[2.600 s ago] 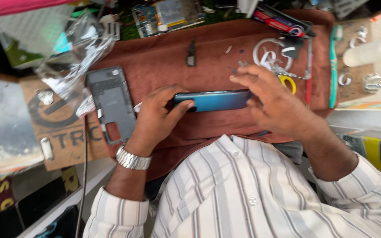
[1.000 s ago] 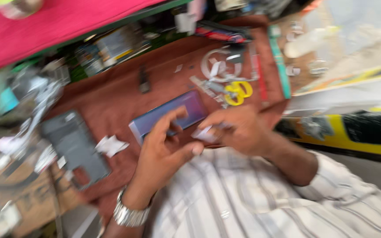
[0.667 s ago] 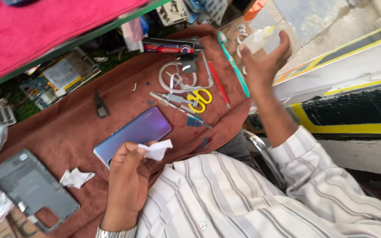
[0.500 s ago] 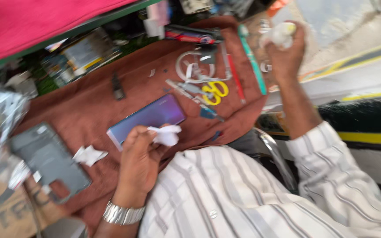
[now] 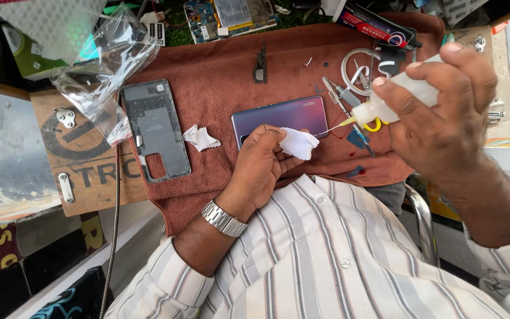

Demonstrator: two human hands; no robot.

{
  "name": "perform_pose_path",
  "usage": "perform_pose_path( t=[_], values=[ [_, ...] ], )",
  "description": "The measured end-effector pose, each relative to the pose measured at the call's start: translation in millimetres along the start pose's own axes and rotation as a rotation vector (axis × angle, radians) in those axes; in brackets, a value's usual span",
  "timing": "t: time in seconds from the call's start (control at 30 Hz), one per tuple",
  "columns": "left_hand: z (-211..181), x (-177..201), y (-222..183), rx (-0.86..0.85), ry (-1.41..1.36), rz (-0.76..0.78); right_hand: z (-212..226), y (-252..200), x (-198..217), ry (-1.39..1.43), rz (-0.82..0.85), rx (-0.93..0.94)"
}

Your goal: The person uses tweezers to adjust a camera module and places it into the back of a disassembled smartphone. They apply adhesive from a tube along the phone's internal frame and attach a new back cover. Finally, they wipe the exterior of the reassembled phone with a cloth.

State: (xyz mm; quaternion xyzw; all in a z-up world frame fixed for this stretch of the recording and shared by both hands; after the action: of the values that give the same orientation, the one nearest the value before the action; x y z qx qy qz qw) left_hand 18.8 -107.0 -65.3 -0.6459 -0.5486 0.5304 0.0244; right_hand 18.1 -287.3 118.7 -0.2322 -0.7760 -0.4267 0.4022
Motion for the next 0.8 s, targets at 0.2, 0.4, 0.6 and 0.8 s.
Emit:
perform_pose_path(
  t=[0.2,0.4,0.6,0.8],
  values=[
    [2.0,1.8,0.6,0.011,0.033,-0.007,11.6,19.0,15.2,0.153,-0.032,0.055],
    [2.7,1.9,-0.1,0.035,0.049,-0.034,5.5,15.7,17.9,0.154,-0.031,0.043],
    [-1.4,0.9,-0.3,-0.012,0.046,-0.027,2.4,9.4,21.4,0.150,-0.044,0.075],
    [-4.7,2.8,-1.3,-0.036,0.056,-0.039,-1.7,8.1,19.1,0.117,-0.040,0.069]
  ],
)
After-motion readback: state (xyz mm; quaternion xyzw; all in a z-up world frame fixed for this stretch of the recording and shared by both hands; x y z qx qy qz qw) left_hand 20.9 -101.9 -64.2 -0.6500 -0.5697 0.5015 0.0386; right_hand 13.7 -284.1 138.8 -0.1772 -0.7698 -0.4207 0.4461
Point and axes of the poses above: each hand's wrist, its own y-axis towards the middle knuckle, its own x-axis out of the back of the hand, z = x × y, the point moved 8 cm from there along y, towards the middle knuckle, and after that the axes turned 5 degrees about -z, right-handed, at the moved point
